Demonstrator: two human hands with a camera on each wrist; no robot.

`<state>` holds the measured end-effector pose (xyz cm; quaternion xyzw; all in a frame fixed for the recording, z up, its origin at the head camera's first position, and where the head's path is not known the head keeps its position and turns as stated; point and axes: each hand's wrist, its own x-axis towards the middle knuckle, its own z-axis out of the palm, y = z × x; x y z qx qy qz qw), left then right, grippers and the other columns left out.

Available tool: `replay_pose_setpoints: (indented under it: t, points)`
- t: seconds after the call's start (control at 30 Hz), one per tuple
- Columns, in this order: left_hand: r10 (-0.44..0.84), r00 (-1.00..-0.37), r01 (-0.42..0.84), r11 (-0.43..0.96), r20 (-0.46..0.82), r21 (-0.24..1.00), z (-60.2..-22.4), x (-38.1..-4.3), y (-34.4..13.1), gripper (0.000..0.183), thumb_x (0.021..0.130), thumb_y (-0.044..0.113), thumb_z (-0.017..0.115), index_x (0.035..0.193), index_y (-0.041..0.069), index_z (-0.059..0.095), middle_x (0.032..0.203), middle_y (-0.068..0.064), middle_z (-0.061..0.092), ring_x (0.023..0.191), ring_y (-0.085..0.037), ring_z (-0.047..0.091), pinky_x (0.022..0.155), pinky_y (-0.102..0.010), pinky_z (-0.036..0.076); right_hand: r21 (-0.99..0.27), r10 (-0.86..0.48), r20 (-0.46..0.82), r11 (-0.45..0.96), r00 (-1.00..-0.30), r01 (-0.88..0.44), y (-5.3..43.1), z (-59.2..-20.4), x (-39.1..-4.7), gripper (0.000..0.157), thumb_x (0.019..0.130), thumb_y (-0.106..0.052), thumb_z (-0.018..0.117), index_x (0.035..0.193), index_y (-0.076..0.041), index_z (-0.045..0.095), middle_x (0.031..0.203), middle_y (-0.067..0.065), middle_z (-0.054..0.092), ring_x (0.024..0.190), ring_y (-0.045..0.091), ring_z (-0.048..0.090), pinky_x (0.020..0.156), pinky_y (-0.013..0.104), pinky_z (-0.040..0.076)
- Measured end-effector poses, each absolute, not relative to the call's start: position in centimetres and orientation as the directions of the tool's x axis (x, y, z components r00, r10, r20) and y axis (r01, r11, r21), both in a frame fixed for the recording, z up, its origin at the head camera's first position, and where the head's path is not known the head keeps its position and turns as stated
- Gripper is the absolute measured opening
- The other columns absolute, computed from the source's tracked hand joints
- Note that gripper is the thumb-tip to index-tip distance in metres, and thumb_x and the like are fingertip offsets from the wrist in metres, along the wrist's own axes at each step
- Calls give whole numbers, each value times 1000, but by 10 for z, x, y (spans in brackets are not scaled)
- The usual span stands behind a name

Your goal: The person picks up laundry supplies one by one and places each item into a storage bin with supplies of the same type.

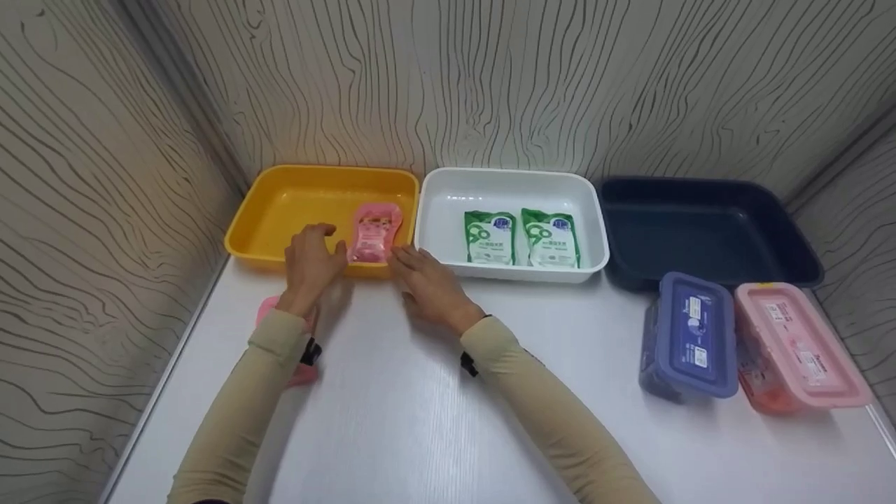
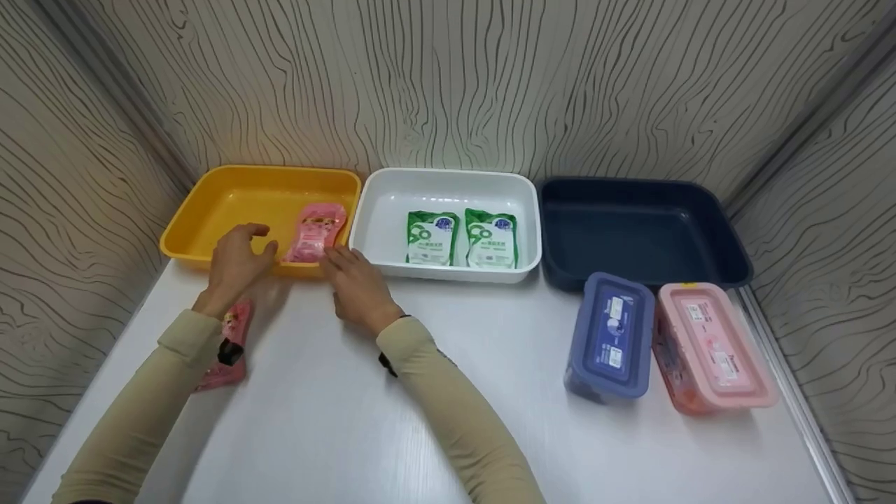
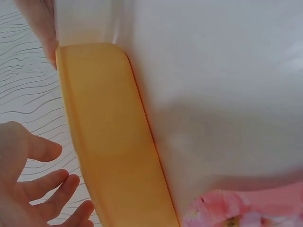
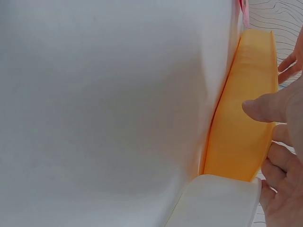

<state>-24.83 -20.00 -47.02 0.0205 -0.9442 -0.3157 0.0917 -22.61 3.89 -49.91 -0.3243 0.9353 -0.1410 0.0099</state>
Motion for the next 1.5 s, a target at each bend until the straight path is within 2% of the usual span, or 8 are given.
replay_pose_setpoints:
  t: [0.13, 0.3, 0.5, 0.73, 0.87, 1.07, 1.27, 1.5]
  points:
    - [-99, -980, 29, 791, 175, 611, -471, -232, -205, 47, 103, 28, 67, 140, -2, 63, 142, -23, 63, 128, -45, 55, 115, -61, 43, -259, -615, 77, 748, -785, -611, 40, -500, -226, 70, 102, -16, 72, 164, -8, 41, 175, 8, 34, 164, 25, 27, 135, 40, 18]
    - [-133, -982, -16, 764, 133, 645, -469, -211, -207, 53, 105, 33, 66, 148, 3, 56, 150, -18, 55, 130, -41, 49, 118, -58, 41, -254, -617, 76, 747, -783, -614, 40, -500, -226, 70, 102, -17, 72, 164, -8, 41, 175, 9, 34, 164, 25, 27, 135, 41, 18]
    - [-149, -973, -6, 779, 176, 627, -469, -189, -215, 55, 102, 29, 70, 146, 0, 55, 148, -21, 54, 129, -43, 50, 121, -60, 36, -256, -611, 57, 755, -789, -603, 41, -498, -226, 72, 104, -18, 70, 167, -11, 36, 176, 6, 31, 164, 24, 26, 135, 40, 17]
    - [-158, -962, 16, 779, 221, 627, -478, -170, -223, 53, 100, 24, 72, 142, -6, 57, 142, -25, 58, 127, -47, 51, 111, -63, 39, -271, -598, 38, 765, -801, -584, 41, -496, -225, 73, 104, -19, 70, 168, -11, 35, 177, 5, 28, 165, 23, 23, 135, 40, 15]
    - [-177, -964, -15, 778, 197, 628, -483, -162, -227, 56, 100, 25, 73, 144, -5, 56, 144, -25, 57, 124, -48, 51, 108, -62, 40, -281, -602, 31, 761, -798, -585, 40, -496, -225, 73, 104, -19, 70, 168, -12, 34, 178, 4, 26, 165, 22, 22, 135, 40, 15]
    - [-205, -979, -164, 786, 1, 595, -483, -154, -237, 69, 100, 28, 70, 155, -3, 42, 155, -32, 42, 130, -54, 44, 111, -67, 39, -295, -596, 41, 760, -802, -579, 40, -496, -226, 71, 103, -18, 70, 166, -11, 39, 177, 5, 29, 165, 23, 23, 135, 40, 16]
    - [-242, -935, -346, 782, -258, 519, -487, -147, -247, 82, 100, 34, 63, 163, -4, 26, 161, -40, 24, 139, -61, 32, 115, -76, 34, -301, -596, 42, 758, -802, -579, 40, -496, -227, 70, 103, -18, 71, 165, -10, 40, 176, 5, 30, 165, 24, 24, 135, 41, 18]
    - [-267, -886, -431, 775, -379, 462, -494, -139, -253, 85, 99, 35, 62, 162, -5, 21, 149, -44, 31, 128, -60, 38, 107, -76, 43, -303, -601, 38, 754, -798, -582, 39, -497, -227, 71, 102, -18, 72, 165, -10, 40, 176, 6, 31, 164, 24, 25, 135, 41, 17]
